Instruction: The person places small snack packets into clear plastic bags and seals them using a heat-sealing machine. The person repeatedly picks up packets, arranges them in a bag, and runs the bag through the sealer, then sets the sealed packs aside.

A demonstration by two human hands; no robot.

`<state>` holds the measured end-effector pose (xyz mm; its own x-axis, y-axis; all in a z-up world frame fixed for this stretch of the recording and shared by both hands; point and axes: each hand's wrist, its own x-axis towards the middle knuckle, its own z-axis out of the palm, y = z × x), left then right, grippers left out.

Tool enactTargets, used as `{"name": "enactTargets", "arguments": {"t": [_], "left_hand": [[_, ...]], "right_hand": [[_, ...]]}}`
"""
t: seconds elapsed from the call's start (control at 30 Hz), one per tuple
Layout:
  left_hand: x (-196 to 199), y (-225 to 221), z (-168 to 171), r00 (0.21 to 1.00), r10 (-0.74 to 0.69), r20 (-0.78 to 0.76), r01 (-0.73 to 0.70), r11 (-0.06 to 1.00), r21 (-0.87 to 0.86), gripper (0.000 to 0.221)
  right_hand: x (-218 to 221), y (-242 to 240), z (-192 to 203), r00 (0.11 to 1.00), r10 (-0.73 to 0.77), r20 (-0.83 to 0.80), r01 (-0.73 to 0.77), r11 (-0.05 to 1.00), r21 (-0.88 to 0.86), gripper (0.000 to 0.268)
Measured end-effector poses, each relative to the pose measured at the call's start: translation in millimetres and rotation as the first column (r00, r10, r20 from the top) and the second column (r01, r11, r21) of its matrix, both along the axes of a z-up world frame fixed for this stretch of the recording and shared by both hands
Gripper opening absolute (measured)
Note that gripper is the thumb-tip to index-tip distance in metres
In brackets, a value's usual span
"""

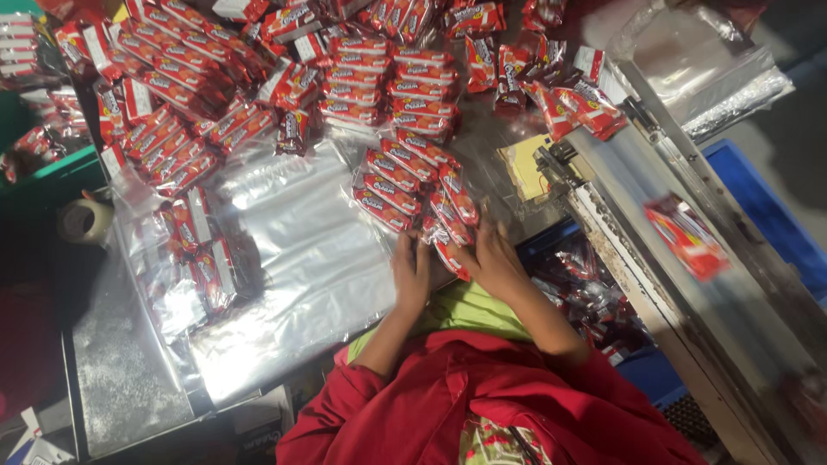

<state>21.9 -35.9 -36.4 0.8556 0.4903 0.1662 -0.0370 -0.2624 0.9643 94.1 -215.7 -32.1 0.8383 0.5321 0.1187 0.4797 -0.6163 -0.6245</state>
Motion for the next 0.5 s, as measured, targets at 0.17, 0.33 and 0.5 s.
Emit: {"name": "enactTargets", "arguments": {"t": [0.17, 0.33, 0.5], "left_hand": [[-4, 5, 1, 0.987, -0.158, 0.010, 0.157, 0.986, 0.049, 0.015], [5, 7, 12, 0.946, -0.291, -0.140, 0.323, 0.860, 0.396, 0.033], [7, 9, 28, 0.957, -0.250, -0.150, 0.291, 0.799, 0.526, 0.033]], "right_hand": [[-19, -11, 8, 0.997, -0.071, 0.043, 0.071, 0.997, 0.007, 0.097], [5, -30, 27, 0.992, -0.068, 0.108, 0.072, 0.997, -0.031, 0.079], [79, -96, 116, 0.759, -0.388, 0.523, 0.512, 0.852, -0.110, 0.054]]}}
